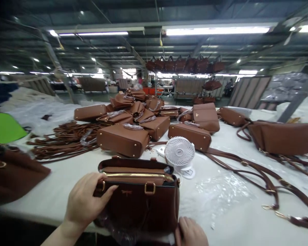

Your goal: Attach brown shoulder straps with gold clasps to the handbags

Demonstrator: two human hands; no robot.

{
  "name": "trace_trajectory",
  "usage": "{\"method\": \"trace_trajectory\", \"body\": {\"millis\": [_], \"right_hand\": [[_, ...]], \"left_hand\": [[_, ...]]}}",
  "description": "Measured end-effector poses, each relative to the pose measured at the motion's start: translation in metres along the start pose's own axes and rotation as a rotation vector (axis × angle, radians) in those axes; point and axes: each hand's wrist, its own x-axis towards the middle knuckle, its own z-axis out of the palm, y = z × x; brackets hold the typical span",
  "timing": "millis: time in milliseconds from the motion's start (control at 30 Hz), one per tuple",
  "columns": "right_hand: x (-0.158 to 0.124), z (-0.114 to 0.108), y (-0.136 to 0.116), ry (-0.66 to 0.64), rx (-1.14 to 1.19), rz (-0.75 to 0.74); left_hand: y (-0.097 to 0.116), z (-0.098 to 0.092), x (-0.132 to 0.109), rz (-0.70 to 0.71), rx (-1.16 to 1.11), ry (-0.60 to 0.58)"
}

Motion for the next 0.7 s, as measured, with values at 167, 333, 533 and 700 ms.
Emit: {"method": "trace_trajectory", "body": {"millis": [167, 333, 533, 700], "right_hand": [[0.007, -0.014, -0.011, -0.012, -0.009, 0.056], [0.007, -0.017, -0.012, 0.001, 0.035, 0.070], [0.012, -0.025, -0.011, 0.020, 0.026, 0.035], [0.011, -0.025, -0.010, -0.045, 0.012, 0.066]], "left_hand": [[-0.034, -0.002, -0.005, -0.044, 0.082, 0.071], [-0.071, -0.014, -0.001, -0.125, 0.116, 0.173], [-0.051, -0.017, 0.000, -0.028, 0.002, -0.003], [-0.027, -0.018, 0.006, -0.108, 0.003, -0.100]]}}
